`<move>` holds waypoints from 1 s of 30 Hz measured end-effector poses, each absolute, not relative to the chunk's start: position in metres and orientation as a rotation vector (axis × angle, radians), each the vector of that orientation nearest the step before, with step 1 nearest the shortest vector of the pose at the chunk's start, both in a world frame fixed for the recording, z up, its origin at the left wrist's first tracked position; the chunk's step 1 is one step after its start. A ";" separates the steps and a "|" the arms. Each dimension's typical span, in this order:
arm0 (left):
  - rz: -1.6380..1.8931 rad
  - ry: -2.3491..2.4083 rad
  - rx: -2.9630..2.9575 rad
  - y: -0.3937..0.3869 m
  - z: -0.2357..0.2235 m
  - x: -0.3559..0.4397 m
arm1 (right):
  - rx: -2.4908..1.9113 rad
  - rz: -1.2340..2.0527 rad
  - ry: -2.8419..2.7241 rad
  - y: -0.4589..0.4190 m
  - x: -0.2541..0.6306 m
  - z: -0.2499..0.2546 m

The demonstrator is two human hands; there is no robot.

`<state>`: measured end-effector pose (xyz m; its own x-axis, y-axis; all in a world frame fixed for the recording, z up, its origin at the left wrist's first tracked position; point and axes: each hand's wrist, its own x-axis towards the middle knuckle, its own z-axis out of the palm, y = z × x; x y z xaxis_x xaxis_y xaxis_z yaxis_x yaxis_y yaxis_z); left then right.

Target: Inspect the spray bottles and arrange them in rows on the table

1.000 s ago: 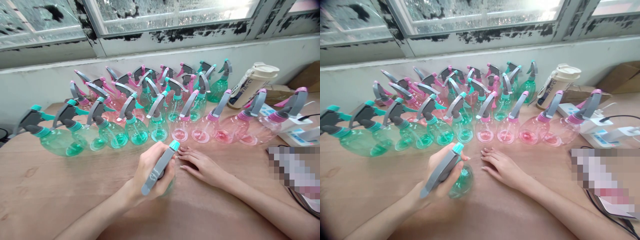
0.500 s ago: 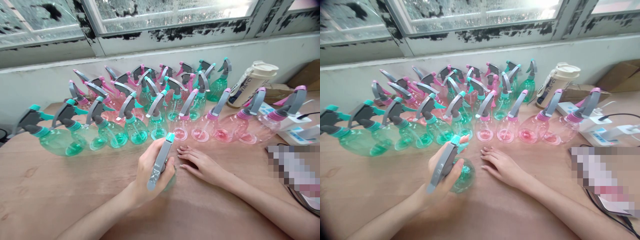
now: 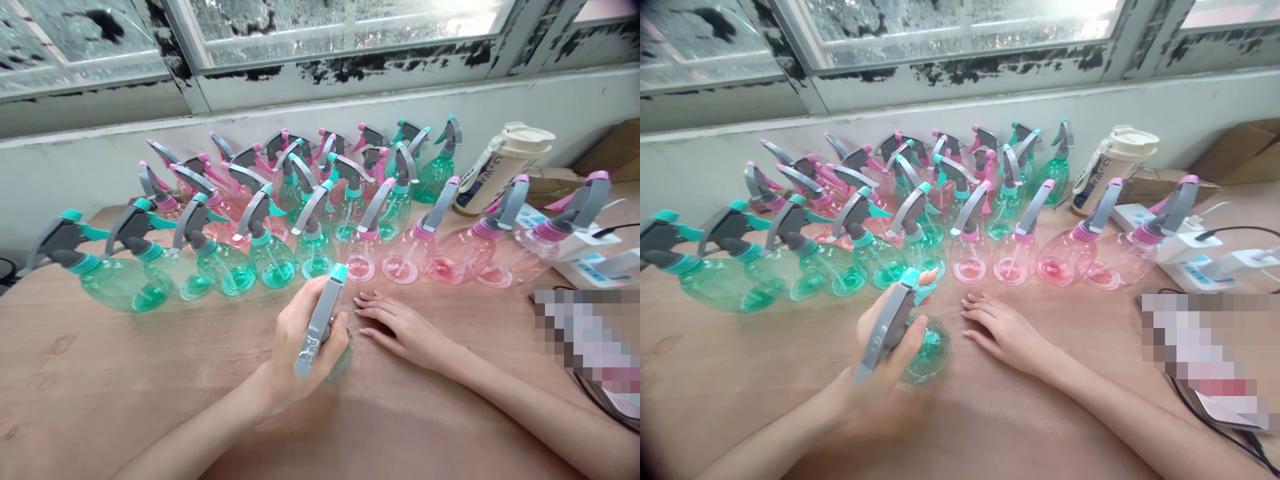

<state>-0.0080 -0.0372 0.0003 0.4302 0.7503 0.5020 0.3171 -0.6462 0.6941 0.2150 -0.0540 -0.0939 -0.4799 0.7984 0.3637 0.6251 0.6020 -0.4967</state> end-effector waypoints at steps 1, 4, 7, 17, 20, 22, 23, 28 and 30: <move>1.130 0.901 2.181 -0.037 0.000 -0.008 | -1.120 0.401 -2.258 -0.054 0.215 -0.094; 1.124 0.913 2.179 -0.037 -0.001 -0.008 | -1.117 0.405 -2.249 -0.054 0.215 -0.093; 1.124 0.924 2.175 -0.038 0.000 -0.008 | -1.117 0.405 -2.245 -0.054 0.215 -0.093; 1.103 0.806 2.268 -0.031 0.015 -0.007 | -1.135 0.409 -2.259 -0.054 0.215 -0.093; 1.091 0.827 2.264 -0.031 0.016 -0.008 | -1.127 0.408 -2.257 -0.054 0.214 -0.092; 1.088 0.876 2.240 -0.032 0.013 -0.008 | -1.122 0.410 -2.255 -0.054 0.214 -0.092; 1.090 0.896 2.228 -0.032 0.011 -0.009 | -1.123 0.411 -2.256 -0.054 0.214 -0.092; 1.122 0.915 2.209 -0.035 0.000 -0.011 | -1.125 0.421 -2.268 -0.054 0.214 -0.092; 1.127 0.927 2.204 -0.036 -0.002 -0.011 | -1.124 0.426 -2.265 -0.054 0.215 -0.092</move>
